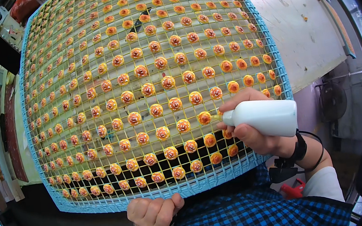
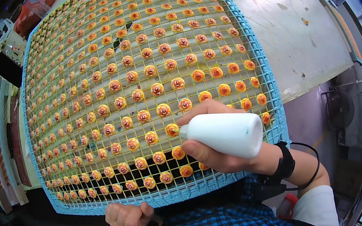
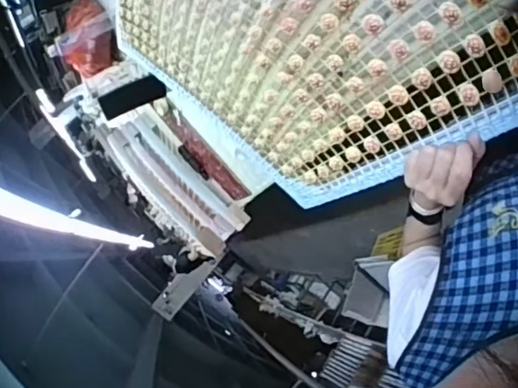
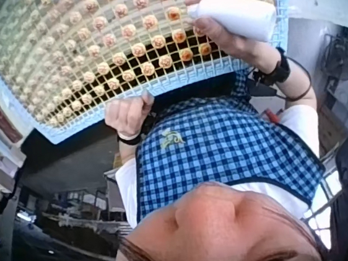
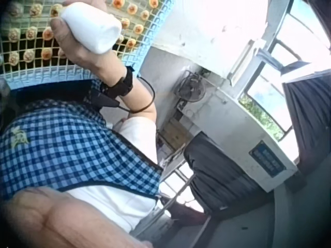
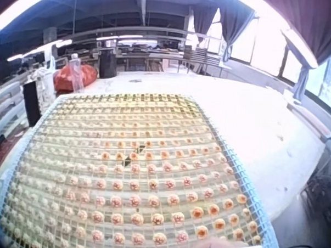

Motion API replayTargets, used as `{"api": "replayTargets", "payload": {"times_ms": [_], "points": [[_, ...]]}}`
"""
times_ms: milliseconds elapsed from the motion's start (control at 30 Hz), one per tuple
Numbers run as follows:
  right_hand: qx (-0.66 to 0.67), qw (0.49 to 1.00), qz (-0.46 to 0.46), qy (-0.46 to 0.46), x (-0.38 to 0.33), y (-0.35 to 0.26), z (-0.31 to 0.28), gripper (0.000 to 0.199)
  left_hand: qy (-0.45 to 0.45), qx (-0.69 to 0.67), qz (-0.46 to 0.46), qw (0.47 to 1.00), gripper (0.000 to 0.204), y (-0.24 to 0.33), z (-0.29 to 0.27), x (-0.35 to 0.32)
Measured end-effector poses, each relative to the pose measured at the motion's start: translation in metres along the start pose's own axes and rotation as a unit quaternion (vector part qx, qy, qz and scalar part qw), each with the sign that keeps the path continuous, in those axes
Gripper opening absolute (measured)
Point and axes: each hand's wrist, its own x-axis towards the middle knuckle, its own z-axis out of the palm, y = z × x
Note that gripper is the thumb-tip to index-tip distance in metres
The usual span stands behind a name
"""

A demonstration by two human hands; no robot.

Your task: The recorder uses a squeeze bottle to apply small drops of yellow adhesive to the centers of small orange plastic components arranged in a large grid.

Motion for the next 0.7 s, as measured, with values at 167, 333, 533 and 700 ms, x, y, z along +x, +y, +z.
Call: {"api": "replayTargets", "payload": {"times_ms": [167,333,533,700], "points": [[-0.078,0.996,-0.037,-0.009,0.006,-0.004,0.001,0.017,0.001,0.003,-0.003,1.0,0.017,-0.001,-0.001,-0.001],[-0.047,0.999,-0.018,0.002,0.008,0.002,0.001,0.015,-0.011,-0.006,-0.005,1.0,0.018,-0.001,-0.001,0.0],[-0.108,0.992,-0.067,-0.019,0.011,0.002,-0.001,0.015,-0.01,-0.009,-0.004,1.0,0.017,-0.001,0.0,0.0],[-0.145,0.983,-0.109,-0.029,0.013,0.002,-0.003,0.015,-0.004,-0.008,-0.006,1.0,0.017,0.0,0.001,-0.001]]}}
